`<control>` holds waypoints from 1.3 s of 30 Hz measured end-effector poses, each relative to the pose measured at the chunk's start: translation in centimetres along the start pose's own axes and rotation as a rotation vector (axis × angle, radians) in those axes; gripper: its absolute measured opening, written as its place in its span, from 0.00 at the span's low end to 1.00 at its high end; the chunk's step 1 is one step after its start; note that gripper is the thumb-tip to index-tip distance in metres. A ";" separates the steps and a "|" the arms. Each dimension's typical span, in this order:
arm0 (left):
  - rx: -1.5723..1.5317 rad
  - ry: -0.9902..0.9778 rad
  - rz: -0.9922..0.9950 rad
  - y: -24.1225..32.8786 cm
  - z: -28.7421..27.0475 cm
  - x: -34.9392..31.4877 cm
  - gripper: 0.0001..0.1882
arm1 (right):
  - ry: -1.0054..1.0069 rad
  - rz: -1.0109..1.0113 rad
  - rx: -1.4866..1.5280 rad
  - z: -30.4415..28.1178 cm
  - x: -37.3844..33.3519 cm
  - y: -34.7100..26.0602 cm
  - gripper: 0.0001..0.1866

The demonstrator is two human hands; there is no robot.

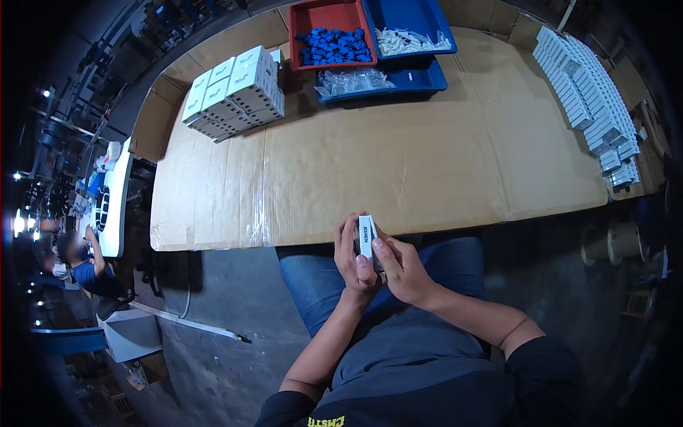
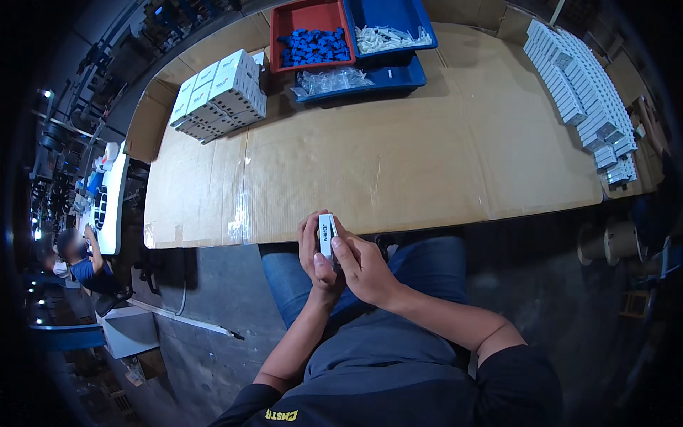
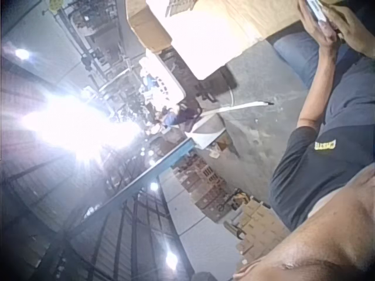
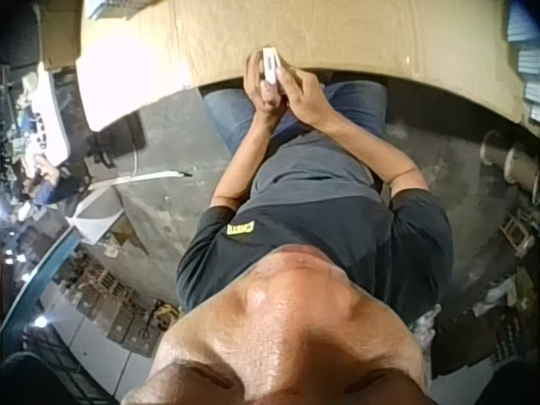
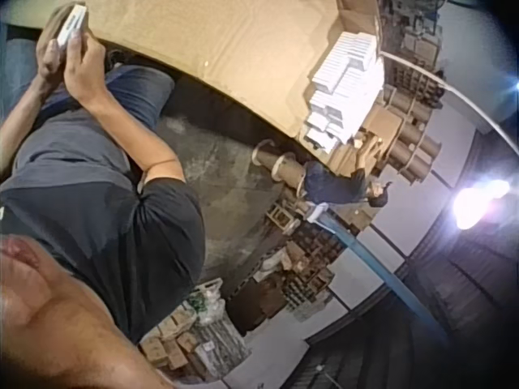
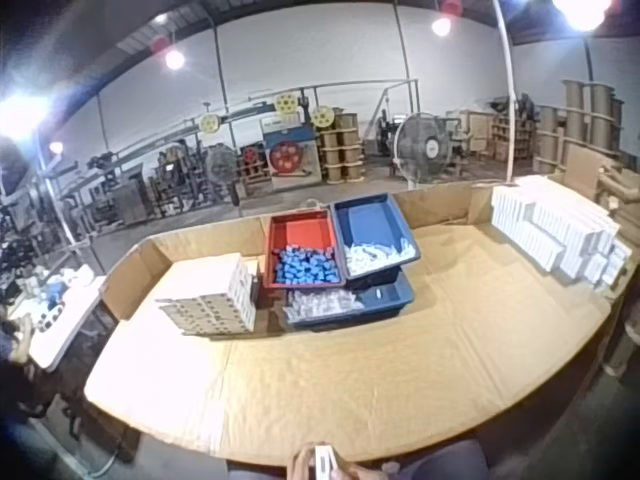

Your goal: Assemble components into a small white box by inserting internal parts and a blue cap.

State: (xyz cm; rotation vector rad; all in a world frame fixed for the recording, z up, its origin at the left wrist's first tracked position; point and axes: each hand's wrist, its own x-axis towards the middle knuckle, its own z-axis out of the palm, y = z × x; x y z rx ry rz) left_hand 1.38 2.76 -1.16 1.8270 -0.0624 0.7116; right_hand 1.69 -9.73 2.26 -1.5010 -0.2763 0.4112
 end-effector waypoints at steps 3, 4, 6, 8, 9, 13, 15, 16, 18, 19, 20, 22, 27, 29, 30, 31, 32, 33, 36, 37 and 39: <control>-0.020 0.026 -0.012 -0.4 0.0 -0.3 0.42 | 0.027 -0.038 -0.008 0.2 0.1 -0.3 0.20; -0.035 0.045 -0.016 -0.6 -0.1 -0.4 0.42 | 0.029 -0.040 -0.026 0.1 0.1 -0.3 0.20; -0.034 0.055 -0.008 -0.4 0.1 -0.4 0.43 | -0.006 -0.008 -0.042 0.0 0.1 -0.9 0.22; -0.045 0.080 -0.082 -0.2 0.1 -0.4 0.44 | -0.045 0.029 -0.058 -0.4 0.6 -0.9 0.23; -0.070 0.010 -0.085 -0.6 -0.3 -0.2 0.46 | -0.094 0.079 -0.063 -0.7 1.1 -0.8 0.25; -0.131 -0.058 -0.082 -1.0 0.2 -0.2 0.57 | -0.210 0.005 -0.071 -3.0 2.0 -0.5 0.37; -0.382 -0.070 -0.331 -0.6 -0.1 -1.2 0.56 | -0.358 0.144 -0.209 -4.4 1.9 -3.5 0.45; -0.633 -0.081 -0.578 -0.4 -0.3 -1.5 0.56 | -0.368 0.142 -0.211 -4.6 1.9 -3.4 0.45; -0.698 -0.040 -0.643 0.5 -0.3 -0.5 0.53 | -0.241 -0.246 -0.763 -5.0 1.6 -2.7 0.50; -0.724 -0.063 -0.765 1.3 -0.4 -0.2 0.52 | -0.169 -0.312 -0.760 -5.0 1.8 -2.2 0.50; -0.747 -0.088 -0.889 1.9 -0.4 0.0 0.51 | -0.169 -0.310 -0.762 -5.2 2.0 -1.5 0.50; -0.806 -0.182 -0.875 2.5 -0.3 0.0 0.49 | -0.103 -0.648 -0.768 -5.9 2.7 -0.6 0.49; -0.887 -0.194 -1.023 4.9 0.1 -0.2 0.46 | -0.147 -0.912 -0.806 -5.8 3.6 -1.7 0.46; -0.947 -0.205 -1.019 5.0 0.3 -0.1 0.46 | -0.138 -0.954 -0.764 -5.7 3.9 -1.1 0.45; -0.947 -0.203 -1.017 5.0 0.3 -0.2 0.46 | -0.126 -0.993 -0.724 -5.7 4.1 -0.8 0.44; -0.952 -0.191 -1.029 5.1 0.3 -0.3 0.46 | -0.128 -0.995 -0.723 -5.6 4.2 -0.4 0.44; -0.957 -0.178 -1.044 5.2 0.2 -0.4 0.45 | -0.129 -0.983 -0.681 -5.5 4.2 -0.1 0.43; -0.956 -0.177 -1.044 5.3 0.2 -0.3 0.45 | -0.131 -0.971 -0.638 -5.4 4.2 0.3 0.43; -0.938 -0.112 -1.035 5.4 0.4 0.0 0.44 | -0.168 -0.901 -0.613 -5.4 4.3 1.0 0.43; -0.950 -0.074 -1.042 5.2 0.6 0.2 0.44 | -0.166 -0.898 -0.613 -5.5 4.5 1.1 0.43; -0.960 -0.037 -1.055 4.8 0.5 0.4 0.43 | -0.212 -0.811 -0.617 -5.4 4.9 1.2 0.45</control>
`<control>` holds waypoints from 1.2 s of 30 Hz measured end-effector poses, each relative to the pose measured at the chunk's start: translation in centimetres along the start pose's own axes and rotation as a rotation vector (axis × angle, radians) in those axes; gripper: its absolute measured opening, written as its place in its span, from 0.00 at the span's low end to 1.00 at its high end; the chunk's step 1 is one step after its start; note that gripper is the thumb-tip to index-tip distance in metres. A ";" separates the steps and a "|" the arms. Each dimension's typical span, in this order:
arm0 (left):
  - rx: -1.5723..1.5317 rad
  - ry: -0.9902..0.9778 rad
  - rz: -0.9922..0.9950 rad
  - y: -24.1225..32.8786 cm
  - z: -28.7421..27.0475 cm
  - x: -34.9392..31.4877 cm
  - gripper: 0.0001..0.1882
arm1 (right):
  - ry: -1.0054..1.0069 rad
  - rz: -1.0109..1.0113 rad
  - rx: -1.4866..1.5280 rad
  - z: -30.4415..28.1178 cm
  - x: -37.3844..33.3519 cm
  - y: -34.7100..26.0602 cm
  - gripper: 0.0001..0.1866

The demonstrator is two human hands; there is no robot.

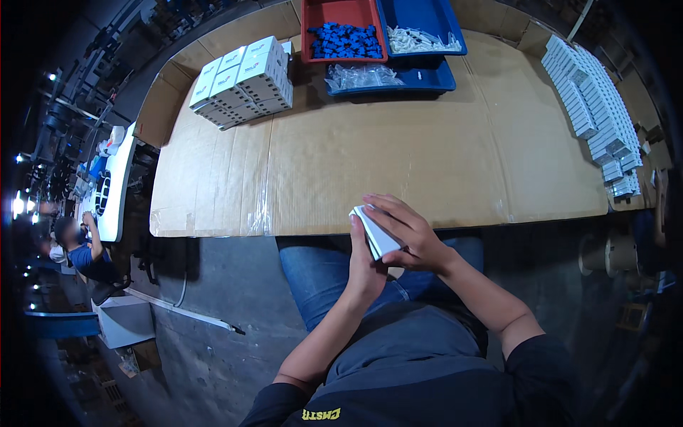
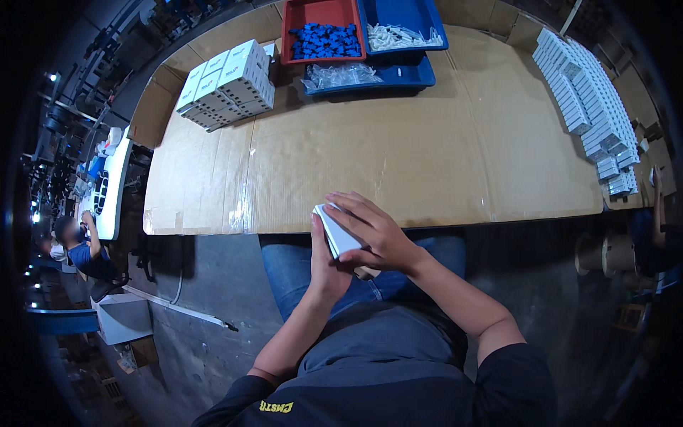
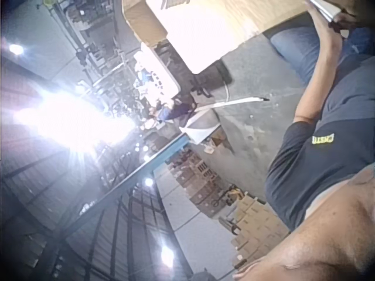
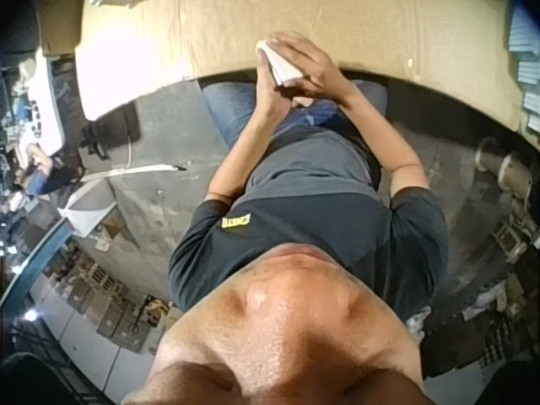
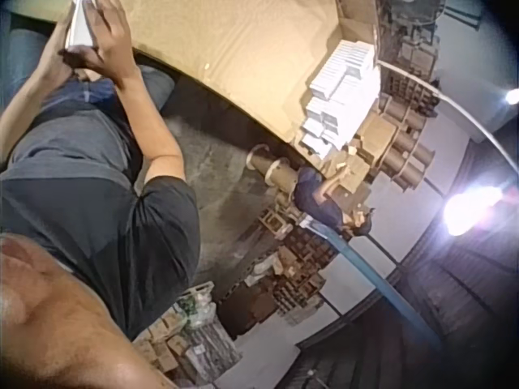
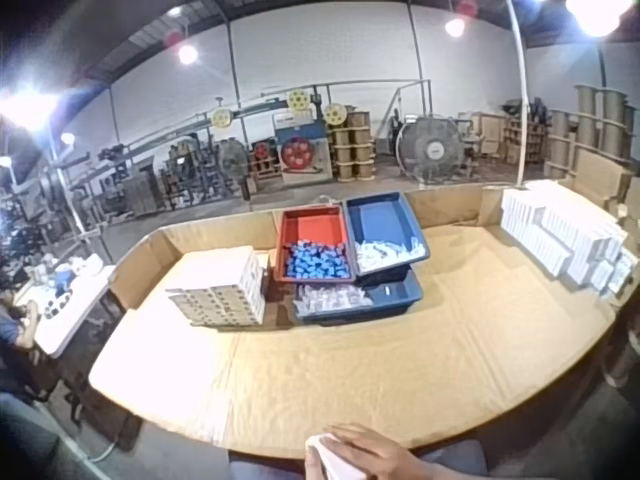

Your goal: Assemble components into a small white box by inserting internal parts and a blue cap.

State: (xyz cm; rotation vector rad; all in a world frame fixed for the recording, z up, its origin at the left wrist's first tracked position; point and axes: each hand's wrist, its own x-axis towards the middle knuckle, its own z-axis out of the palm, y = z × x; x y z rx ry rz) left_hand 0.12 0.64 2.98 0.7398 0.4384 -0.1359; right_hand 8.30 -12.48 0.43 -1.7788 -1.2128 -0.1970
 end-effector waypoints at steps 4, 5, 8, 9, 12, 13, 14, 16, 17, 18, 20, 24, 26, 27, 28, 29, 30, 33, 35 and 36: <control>0.037 -0.089 0.020 -0.3 -2.3 1.8 0.38 | 0.206 0.197 0.272 0.9 -0.3 0.0 0.42; 0.084 -0.098 0.096 -0.2 -2.2 1.9 0.37 | 0.205 0.199 0.273 0.9 -0.3 -0.3 0.42; 0.336 -0.031 0.374 0.1 -1.8 1.6 0.42 | 0.287 0.854 0.513 0.9 -0.4 -1.1 0.34; 0.509 -0.053 0.607 0.3 -1.6 1.5 0.43 | 0.290 0.858 0.511 0.9 -0.6 -1.3 0.34; 0.651 -0.118 0.736 -0.2 -3.5 2.4 0.52 | 0.255 1.022 1.010 0.7 0.4 -3.4 0.27; 0.835 -0.151 0.891 -0.7 -4.5 3.1 0.52 | 0.254 1.024 1.009 1.0 0.7 -4.2 0.27; 0.905 -0.166 0.957 -0.5 -4.0 3.1 0.53 | 0.261 0.992 1.002 1.4 0.9 -4.9 0.28; 0.935 -0.158 1.010 -0.4 -3.8 3.1 0.53 | 0.290 0.929 1.014 2.2 0.9 -5.5 0.29; 0.965 -0.148 1.064 -0.3 -3.8 3.1 0.52 | 0.291 0.929 1.014 2.6 1.1 -5.8 0.29; 1.017 -0.106 1.094 -0.2 -3.9 3.2 0.54 | 0.354 0.920 1.064 3.0 1.3 -6.1 0.30; 1.047 -0.091 1.130 0.2 -4.0 3.4 0.54 | 0.430 0.909 1.133 3.5 1.7 -6.8 0.30; 1.068 -0.025 1.172 0.3 -3.8 3.7 0.52 | 0.429 0.936 1.132 4.2 1.2 -7.0 0.27; 1.075 -0.011 1.213 0.2 -3.7 3.7 0.49 | 0.515 0.836 0.953 5.4 0.9 -6.7 0.25; 1.051 0.018 1.201 0.2 -3.6 3.6 0.46 | 0.515 0.837 0.951 5.5 0.7 -6.8 0.25; 1.028 0.048 1.188 0.1 -3.5 3.5 0.44 | 0.486 0.823 0.890 5.3 0.6 -6.8 0.23; 1.027 0.047 1.189 0.2 -3.5 3.4 0.44 | 0.459 0.807 0.830 5.2 0.5 -6.8 0.23; 1.012 0.038 1.188 0.2 -3.5 3.4 0.43 | 0.460 0.807 0.829 5.2 0.5 -6.9 0.23; 0.995 0.033 1.191 0.3 -3.2 3.1 0.42 | 0.462 0.780 0.827 4.9 0.3 -7.0 0.22; 0.994 0.039 1.195 0.3 -3.1 3.0 0.42 | 0.388 0.888 0.923 4.7 -0.1 -7.0 0.22; 0.946 0.032 1.173 0.3 -3.2 3.0 0.43 | 0.388 0.885 0.925 4.6 0.0 -7.1 0.22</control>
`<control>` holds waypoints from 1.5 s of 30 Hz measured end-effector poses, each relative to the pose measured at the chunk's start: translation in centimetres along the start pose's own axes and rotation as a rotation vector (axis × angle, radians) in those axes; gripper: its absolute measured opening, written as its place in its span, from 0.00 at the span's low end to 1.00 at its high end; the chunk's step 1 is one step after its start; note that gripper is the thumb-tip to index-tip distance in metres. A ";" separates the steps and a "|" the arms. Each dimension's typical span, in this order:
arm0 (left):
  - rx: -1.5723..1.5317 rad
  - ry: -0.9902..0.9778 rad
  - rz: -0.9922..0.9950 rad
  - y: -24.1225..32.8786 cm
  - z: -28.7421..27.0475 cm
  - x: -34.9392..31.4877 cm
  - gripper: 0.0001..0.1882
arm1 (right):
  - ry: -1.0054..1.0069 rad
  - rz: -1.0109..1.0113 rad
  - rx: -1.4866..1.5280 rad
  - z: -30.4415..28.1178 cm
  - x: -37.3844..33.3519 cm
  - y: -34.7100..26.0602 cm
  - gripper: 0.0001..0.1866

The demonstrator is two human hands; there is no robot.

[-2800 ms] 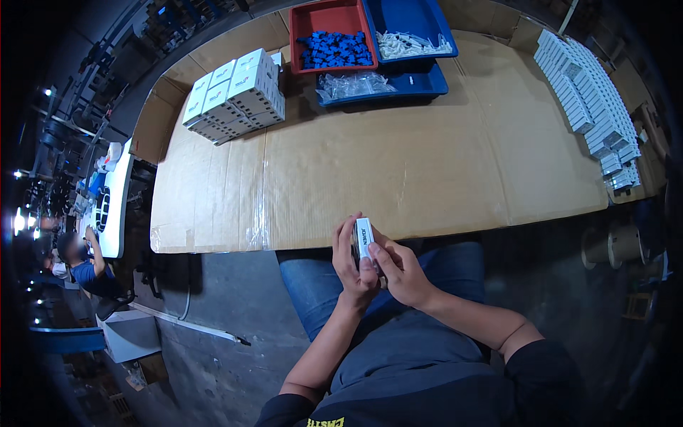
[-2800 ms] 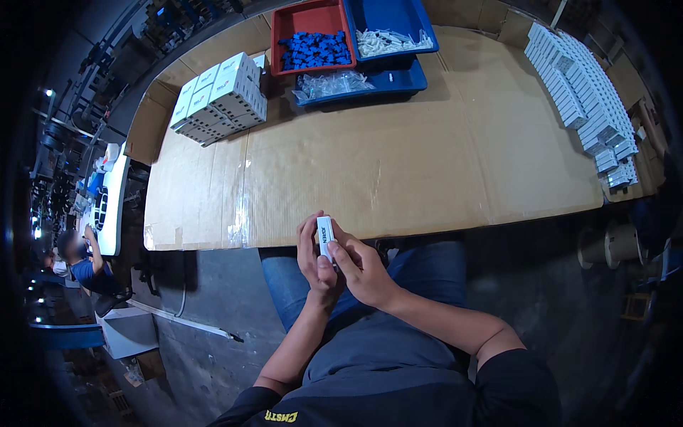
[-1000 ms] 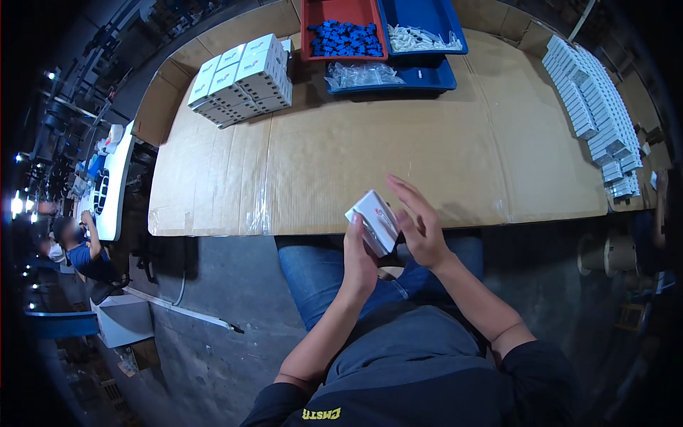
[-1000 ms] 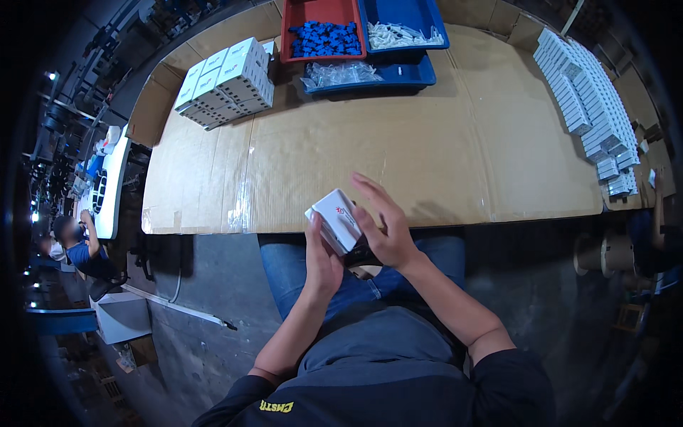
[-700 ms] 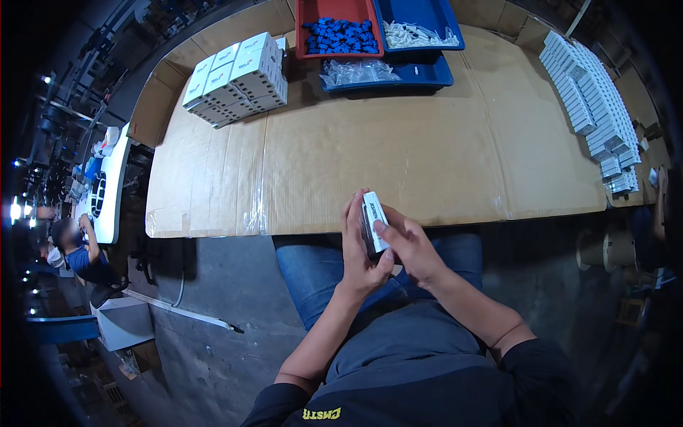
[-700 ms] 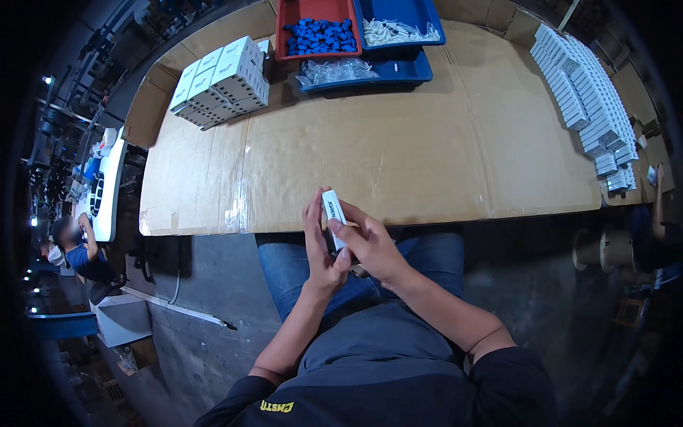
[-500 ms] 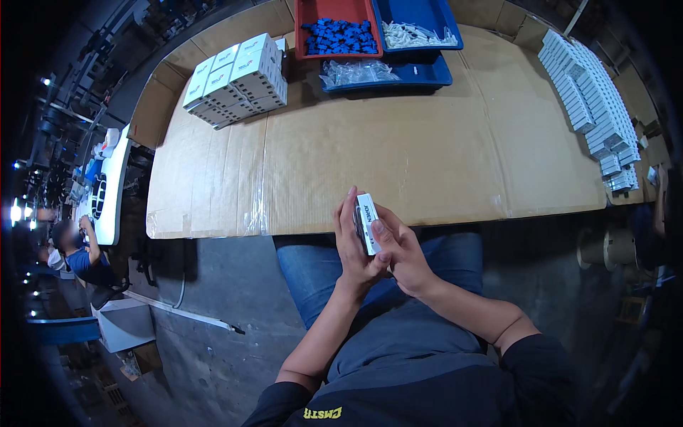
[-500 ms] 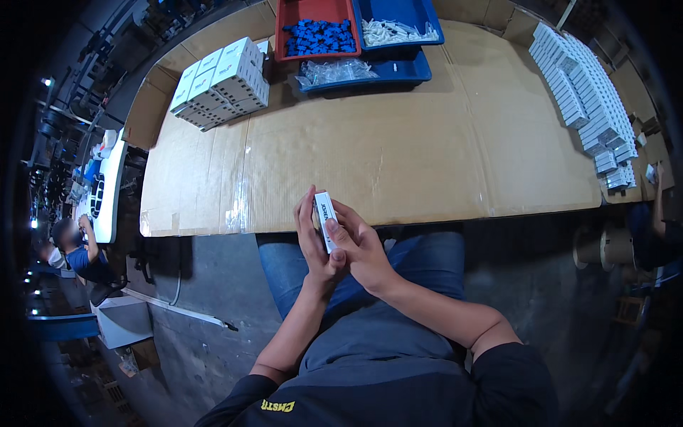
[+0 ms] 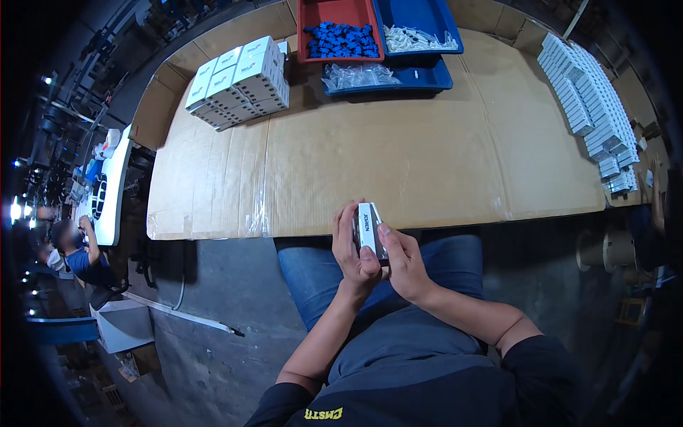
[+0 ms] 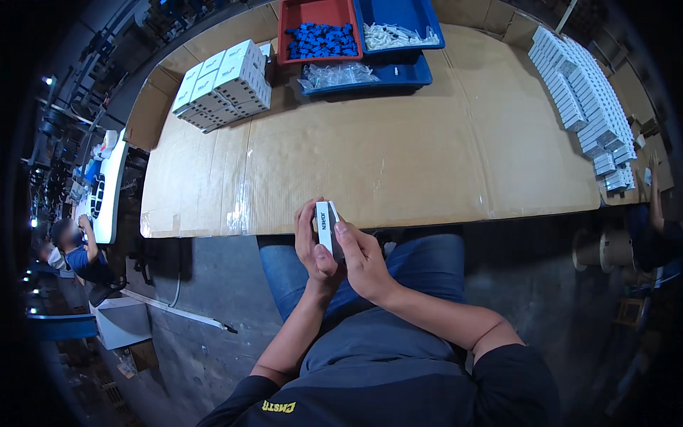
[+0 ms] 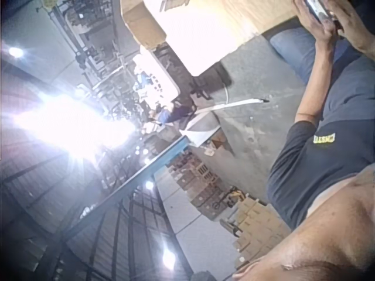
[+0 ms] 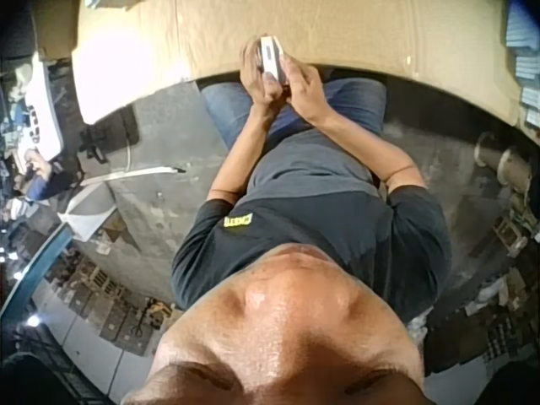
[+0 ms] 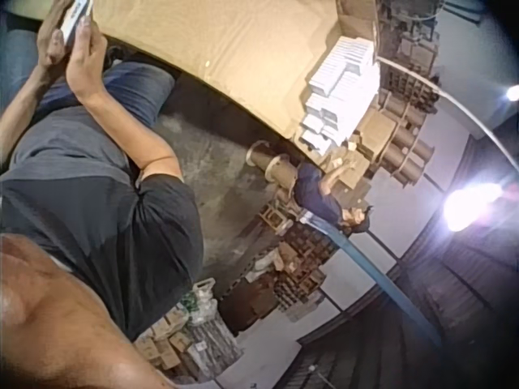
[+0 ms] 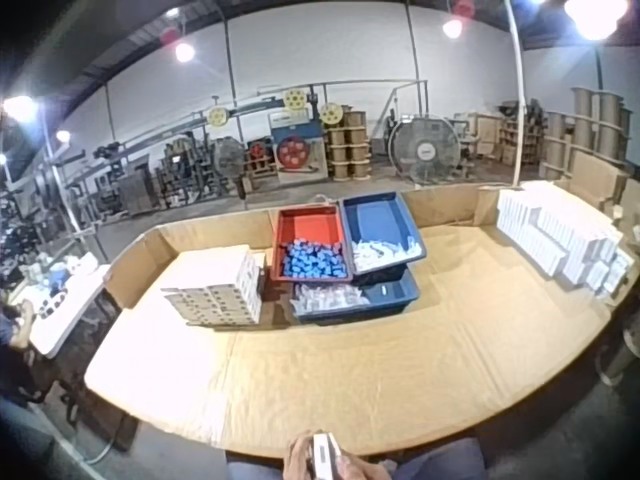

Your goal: Assemble components into a small white box by inserting internal parts and a blue cap.

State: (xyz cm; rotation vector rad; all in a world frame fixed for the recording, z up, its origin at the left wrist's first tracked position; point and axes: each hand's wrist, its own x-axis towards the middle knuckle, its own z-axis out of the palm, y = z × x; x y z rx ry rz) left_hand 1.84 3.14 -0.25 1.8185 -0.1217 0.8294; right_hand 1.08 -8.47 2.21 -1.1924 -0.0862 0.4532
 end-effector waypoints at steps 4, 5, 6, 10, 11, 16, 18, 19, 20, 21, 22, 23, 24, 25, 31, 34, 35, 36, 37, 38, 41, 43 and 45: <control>0.017 -0.060 -0.069 -0.5 -0.5 -0.5 0.48 | -0.037 -0.008 -0.092 0.2 0.4 -1.2 0.24; 0.017 -0.059 -0.066 -0.7 -0.5 -0.4 0.48 | -0.066 0.063 -0.105 -0.1 0.7 -1.5 0.26; 0.026 -0.101 -0.064 -1.0 -0.5 -0.3 0.52 | -0.067 0.060 -0.105 -0.6 1.0 -1.7 0.26; -0.174 -0.155 -0.274 -1.1 -0.1 -0.8 0.60 | -0.231 0.090 -0.232 -3.1 1.9 -2.9 0.36; -0.431 -0.085 -0.473 -0.7 0.0 -1.0 0.59 | -0.322 0.012 -0.399 -3.5 1.7 -3.5 0.40; -0.720 -0.121 -0.890 1.0 -0.1 -0.9 0.43 | -0.185 -0.569 -1.037 -5.6 1.4 -2.4 0.46; -0.819 -0.213 -1.055 1.6 -0.2 -1.1 0.43 | -0.211 -0.681 -1.066 -6.3 2.0 -2.6 0.46; -0.915 -0.307 -1.218 1.9 -0.3 -1.3 0.43 | -0.238 -0.796 -1.092 -6.6 2.3 -2.9 0.46; -0.928 -0.314 -1.311 2.3 -0.2 -1.4 0.42 | -0.281 -0.875 -1.169 -6.6 2.5 -3.9 0.44; -0.928 -0.313 -1.310 2.7 -0.2 -1.3 0.42 | -0.281 -0.877 -1.169 -6.6 2.6 -3.8 0.44; -0.956 -0.331 -1.277 3.3 -0.3 -1.1 0.42 | -0.303 -0.950 -1.157 -6.5 2.7 -3.7 0.43; -0.983 -0.346 -1.241 3.7 -0.3 -1.0 0.43 | -0.328 -1.025 -1.144 -6.4 2.9 -3.7 0.43; -1.030 -0.371 -1.218 3.2 -0.5 -1.2 0.43 | -0.328 -1.049 -1.127 -6.1 2.9 -4.2 0.43; -1.030 -0.367 -1.214 3.4 -0.4 -1.2 0.43 | -0.332 -1.052 -1.126 -6.1 3.1 -4.2 0.43; -1.144 -0.204 -1.165 3.2 -0.3 -1.4 0.40 | -0.199 -0.848 -0.541 -6.3 4.0 -3.1 0.36; -1.121 -0.130 -1.171 3.6 -0.4 -0.7 0.40 | -0.227 -0.817 -0.615 -6.0 4.2 -3.5 0.39; -1.121 -0.133 -1.170 3.4 -0.3 -0.4 0.40 | -0.224 -0.819 -0.615 -6.1 4.4 -3.1 0.39; -1.182 -0.176 -1.123 3.3 -0.2 -0.1 0.40 | -0.167 -0.712 -0.418 -6.1 4.4 -2.9 0.42; -1.244 -0.220 -1.074 3.2 -0.2 0.2 0.41 | -0.111 -0.603 -0.223 -6.1 4.5 -2.7 0.45; -1.270 -0.206 -1.077 2.8 -0.3 0.2 0.39 | -0.041 -0.561 -0.068 -5.5 4.7 -3.4 0.38; -1.179 -0.118 -1.005 1.1 -0.4 0.7 0.38 | 0.108 -0.421 0.136 -7.1 6.6 -3.1 0.23; -1.219 -0.070 -0.922 -1.9 0.1 1.8 0.33 | 0.192 -0.310 -0.032 -10.8 8.5 -1.6 0.24; -1.001 -0.043 -0.791 -6.4 0.0 2.6 0.32 | 0.259 -0.192 -0.197 -13.0 10.5 -1.3 0.24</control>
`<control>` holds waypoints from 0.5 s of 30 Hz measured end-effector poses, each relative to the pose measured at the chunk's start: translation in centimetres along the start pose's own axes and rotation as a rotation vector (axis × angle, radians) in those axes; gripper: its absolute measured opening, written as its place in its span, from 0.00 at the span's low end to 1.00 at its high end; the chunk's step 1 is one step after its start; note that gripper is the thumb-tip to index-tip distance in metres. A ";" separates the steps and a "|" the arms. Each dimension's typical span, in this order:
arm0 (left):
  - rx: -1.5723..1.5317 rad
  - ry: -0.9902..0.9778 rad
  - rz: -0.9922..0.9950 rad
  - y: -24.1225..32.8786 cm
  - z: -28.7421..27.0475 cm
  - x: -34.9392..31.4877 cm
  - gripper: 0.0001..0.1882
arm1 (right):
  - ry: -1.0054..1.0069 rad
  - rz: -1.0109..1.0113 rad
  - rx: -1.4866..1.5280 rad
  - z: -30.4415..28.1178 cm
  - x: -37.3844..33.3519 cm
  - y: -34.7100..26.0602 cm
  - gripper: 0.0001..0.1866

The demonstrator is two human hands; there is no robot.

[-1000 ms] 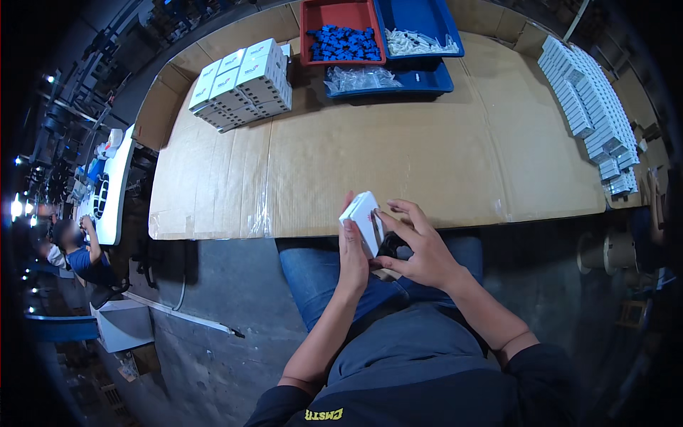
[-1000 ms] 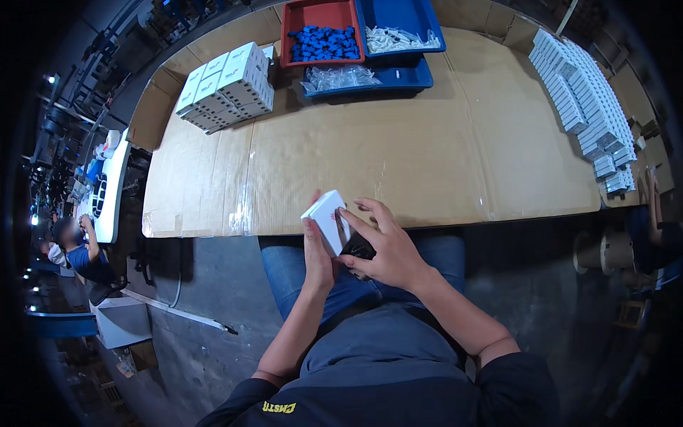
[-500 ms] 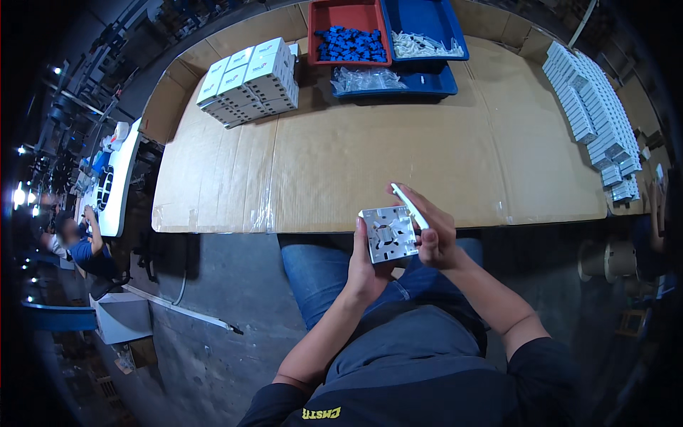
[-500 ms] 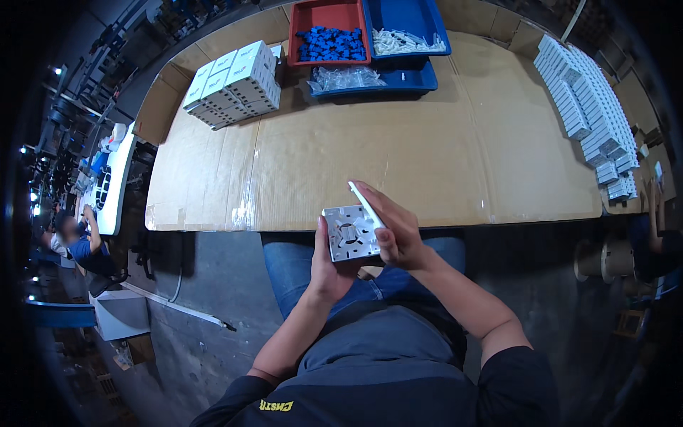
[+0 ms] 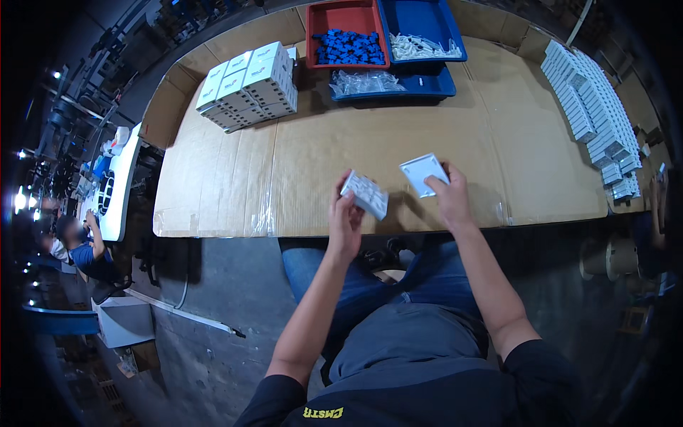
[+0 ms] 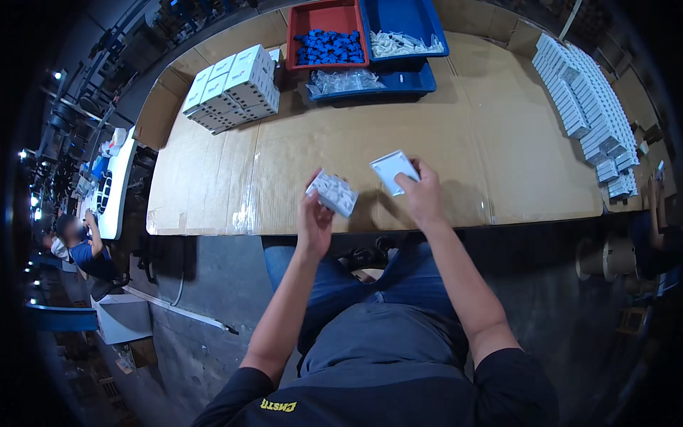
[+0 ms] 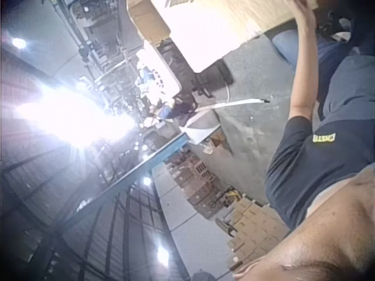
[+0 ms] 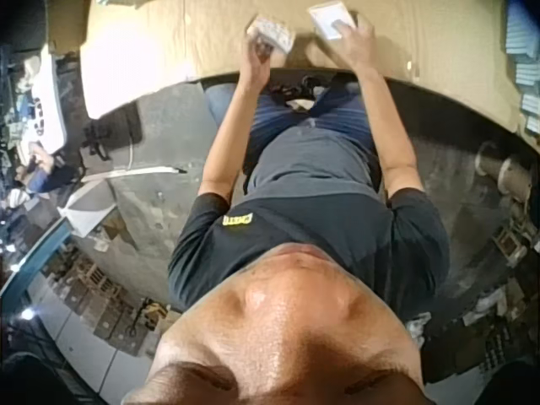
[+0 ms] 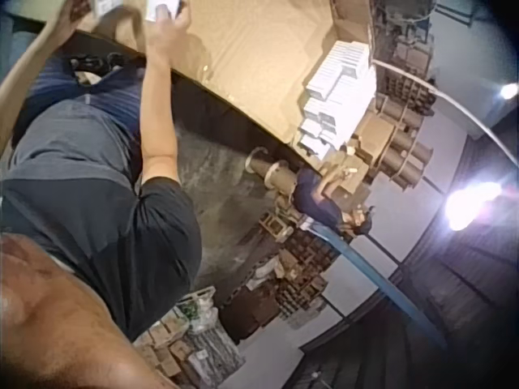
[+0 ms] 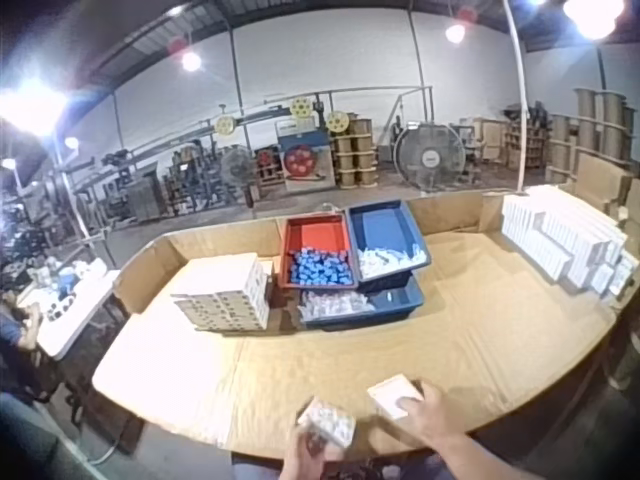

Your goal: Assemble components into a small white box by inserting internal parts and a blue cap.

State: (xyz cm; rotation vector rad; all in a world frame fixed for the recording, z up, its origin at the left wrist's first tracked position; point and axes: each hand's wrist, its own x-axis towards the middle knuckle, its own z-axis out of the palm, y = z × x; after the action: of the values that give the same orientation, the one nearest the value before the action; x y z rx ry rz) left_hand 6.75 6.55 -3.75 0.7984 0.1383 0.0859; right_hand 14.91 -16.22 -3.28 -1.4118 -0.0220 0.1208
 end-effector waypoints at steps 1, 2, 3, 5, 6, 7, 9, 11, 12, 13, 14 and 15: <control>0.233 0.002 0.102 -0.1 -1.0 1.4 0.33 | 0.045 -0.102 -0.158 -0.7 1.1 0.1 0.24; 0.467 0.003 0.202 0.0 -1.9 2.3 0.34 | 0.093 -0.205 -0.315 -1.0 2.0 0.0 0.23; 0.465 -0.006 0.201 0.2 -2.7 2.6 0.34 | 0.134 -0.177 -0.325 -1.4 2.8 -0.3 0.25; 0.675 -0.021 0.196 1.3 -4.7 3.0 0.34 | 0.076 -0.122 -0.366 -2.8 5.1 0.9 0.26; 0.912 -0.095 0.299 2.3 -5.7 3.3 0.33 | 0.011 -0.057 -0.404 -3.3 6.0 1.2 0.28; 1.215 -0.105 0.361 3.2 -6.7 3.2 0.33 | -0.021 -0.001 -0.493 -4.0 6.7 1.4 0.30; 1.520 -0.111 0.420 4.1 -7.5 2.6 0.33 | -0.064 -0.062 -0.601 -4.2 6.9 1.6 0.30; 1.387 -0.097 0.363 4.4 -8.2 1.5 0.34 | -0.127 -0.117 -0.705 -3.6 6.2 1.4 0.30; 1.390 -0.088 0.350 4.5 -7.4 0.9 0.34 | -0.032 -0.281 -0.904 -2.8 5.2 0.5 0.28; 1.429 -0.058 0.396 4.4 -6.4 0.1 0.34 | 0.063 -0.449 -1.098 -2.1 4.2 0.1 0.27; 1.465 -0.033 0.446 4.2 -5.4 -0.4 0.34 | 0.057 -0.441 -1.098 -1.5 3.4 0.1 0.27; 1.559 -0.092 0.471 3.8 -5.3 -0.8 0.36 | 0.033 -0.385 -1.097 -0.9 2.6 0.6 0.26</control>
State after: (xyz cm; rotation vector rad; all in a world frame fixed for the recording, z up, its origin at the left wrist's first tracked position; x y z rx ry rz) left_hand 5.02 12.86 -4.56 2.3819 -0.1141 0.4113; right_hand 17.49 -16.72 -4.11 -2.4690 -0.3780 -0.2830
